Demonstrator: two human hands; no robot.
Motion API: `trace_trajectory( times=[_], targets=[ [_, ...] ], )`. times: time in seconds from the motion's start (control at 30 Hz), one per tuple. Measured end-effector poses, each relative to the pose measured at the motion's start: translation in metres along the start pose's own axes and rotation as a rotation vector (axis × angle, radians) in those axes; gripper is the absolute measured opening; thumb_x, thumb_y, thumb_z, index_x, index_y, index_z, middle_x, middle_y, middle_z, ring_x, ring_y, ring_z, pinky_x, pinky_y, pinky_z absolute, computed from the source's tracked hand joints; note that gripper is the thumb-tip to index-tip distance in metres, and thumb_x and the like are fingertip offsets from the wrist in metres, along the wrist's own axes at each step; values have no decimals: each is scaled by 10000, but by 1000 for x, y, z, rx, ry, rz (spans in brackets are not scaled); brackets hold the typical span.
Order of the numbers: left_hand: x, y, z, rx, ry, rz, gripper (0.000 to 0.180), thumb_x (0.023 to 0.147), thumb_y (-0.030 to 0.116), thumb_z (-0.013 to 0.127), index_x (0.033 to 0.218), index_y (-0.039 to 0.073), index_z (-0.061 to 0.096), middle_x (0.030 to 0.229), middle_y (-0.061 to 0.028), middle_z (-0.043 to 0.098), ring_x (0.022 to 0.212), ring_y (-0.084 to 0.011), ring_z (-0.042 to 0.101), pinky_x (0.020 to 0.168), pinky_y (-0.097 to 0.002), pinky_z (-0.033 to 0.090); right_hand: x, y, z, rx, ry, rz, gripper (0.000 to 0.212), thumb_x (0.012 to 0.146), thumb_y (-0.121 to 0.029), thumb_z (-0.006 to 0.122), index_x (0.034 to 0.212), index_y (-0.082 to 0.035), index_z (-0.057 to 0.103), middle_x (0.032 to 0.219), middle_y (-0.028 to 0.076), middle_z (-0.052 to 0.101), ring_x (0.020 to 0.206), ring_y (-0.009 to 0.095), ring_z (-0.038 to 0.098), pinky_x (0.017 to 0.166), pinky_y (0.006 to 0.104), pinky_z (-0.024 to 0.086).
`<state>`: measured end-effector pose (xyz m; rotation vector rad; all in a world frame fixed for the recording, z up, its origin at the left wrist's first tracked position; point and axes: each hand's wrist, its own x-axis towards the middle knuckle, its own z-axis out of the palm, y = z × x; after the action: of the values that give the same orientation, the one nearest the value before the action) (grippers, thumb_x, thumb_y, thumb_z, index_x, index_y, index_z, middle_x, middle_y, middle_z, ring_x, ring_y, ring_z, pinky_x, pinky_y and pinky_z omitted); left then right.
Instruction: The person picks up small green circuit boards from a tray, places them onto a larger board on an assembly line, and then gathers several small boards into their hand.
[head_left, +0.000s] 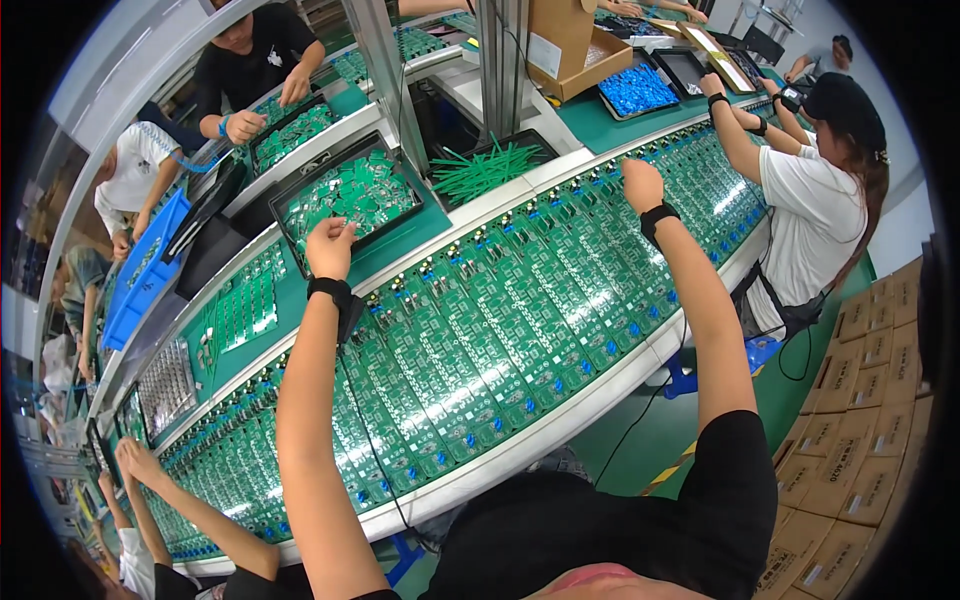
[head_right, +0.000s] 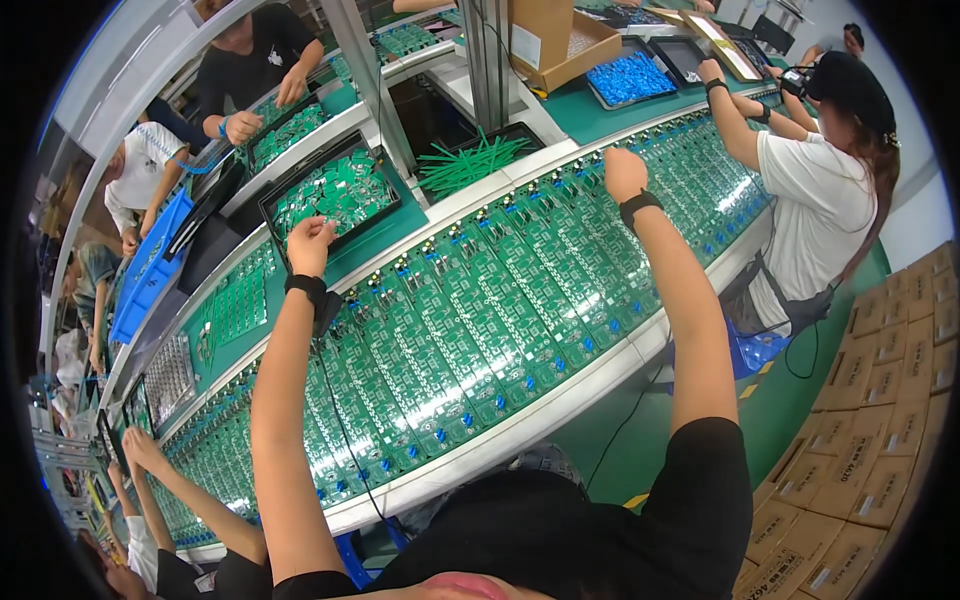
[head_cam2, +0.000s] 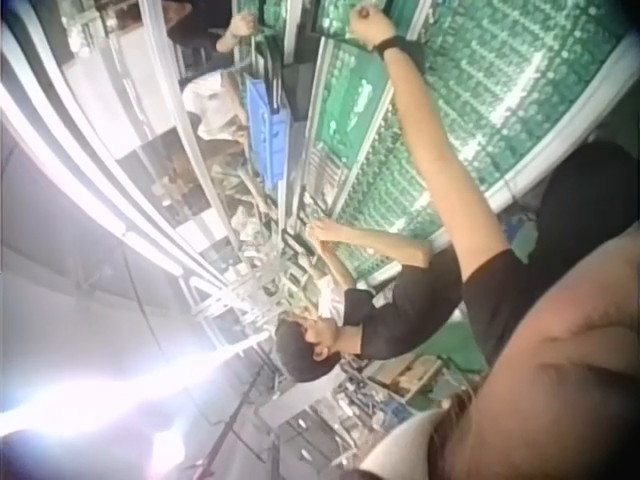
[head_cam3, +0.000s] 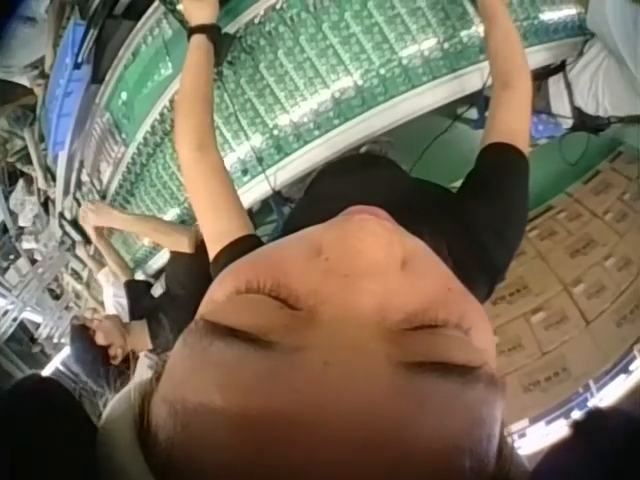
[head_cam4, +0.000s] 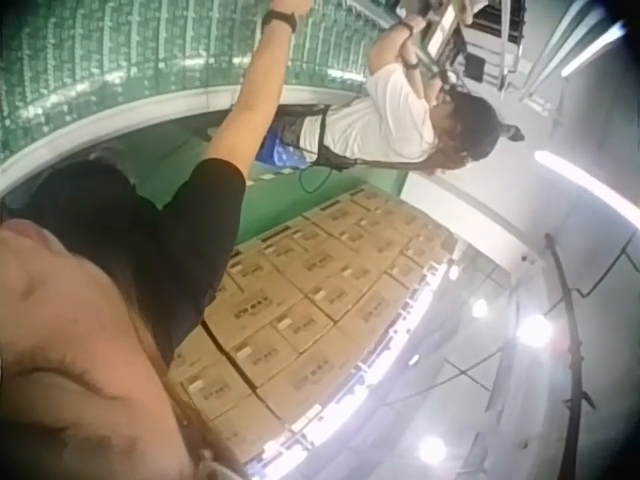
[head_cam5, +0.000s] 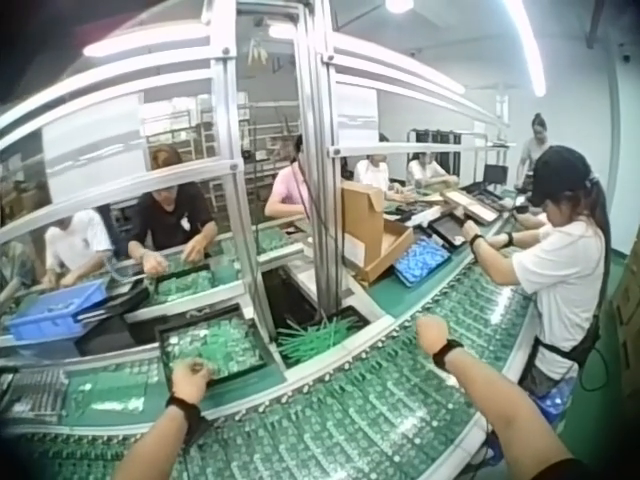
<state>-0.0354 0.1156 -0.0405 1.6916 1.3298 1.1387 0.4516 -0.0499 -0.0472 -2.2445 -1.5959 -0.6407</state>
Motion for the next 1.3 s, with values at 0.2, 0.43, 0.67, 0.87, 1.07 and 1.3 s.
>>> trace_trajectory(
  times=[0.2, 0.43, 0.67, 0.87, 1.07, 1.3],
  targets=[
    [-6, 12, -3, -50, 31, 76, 221, 758, 116, 651, 915, -29, 594, 767, -86, 634, 645, -113, 608, 579, -238, 477, 15, -13, 7, -99, -137, 71, 66, 666, -8, 549, 724, -39, 543, 729, 161, 584, 695, 344, 588, 592, 440, 475],
    [-35, 76, 34, -562, -188, -123, 223, 810, 93, 599, 995, -27, 566, 862, -76, 614, 754, -140, 604, 644, -239, 501, 22, -12, -19, -171, -132, 42, 35, 684, -37, 545, 718, -33, 553, 778, 173, 598, 690, 339, 597, 592, 433, 484],
    [-71, 118, 55, -748, -319, -235, 152, 802, 59, 599, 914, -41, 571, 830, -88, 614, 708, -160, 622, 597, -227, 509, -4, -163, -102, 1055, -394, -83, 280, 801, -259, 607, 944, -21, 571, 822, 70, 606, 708, 136, 594, 585, 261, 472],
    [-92, 127, 70, -624, -457, -179, 153, 820, 107, 593, 915, -10, 570, 849, -71, 617, 754, -131, 603, 653, -231, 490, -27, -212, -119, 1513, -484, 73, 223, 799, -172, 622, 927, 3, 572, 854, 82, 610, 709, 115, 581, 602, 224, 476],
    [-107, 137, 74, -697, -472, -183, 178, 825, 117, 588, 946, -13, 577, 845, -68, 624, 750, -122, 599, 634, -223, 487, -38, -204, -111, 1654, -320, 107, 164, 774, -57, 620, 926, -11, 578, 845, 68, 597, 705, 125, 586, 584, 221, 473],
    [-132, 141, 87, -645, -474, -67, 278, 826, 134, 589, 1045, -35, 560, 882, -68, 621, 789, -133, 599, 627, -248, 498, -61, -204, -128, 918, 164, -256, 243, 733, -13, 607, 973, -29, 577, 866, 74, 573, 723, 167, 592, 596, 233, 473]
  ],
)
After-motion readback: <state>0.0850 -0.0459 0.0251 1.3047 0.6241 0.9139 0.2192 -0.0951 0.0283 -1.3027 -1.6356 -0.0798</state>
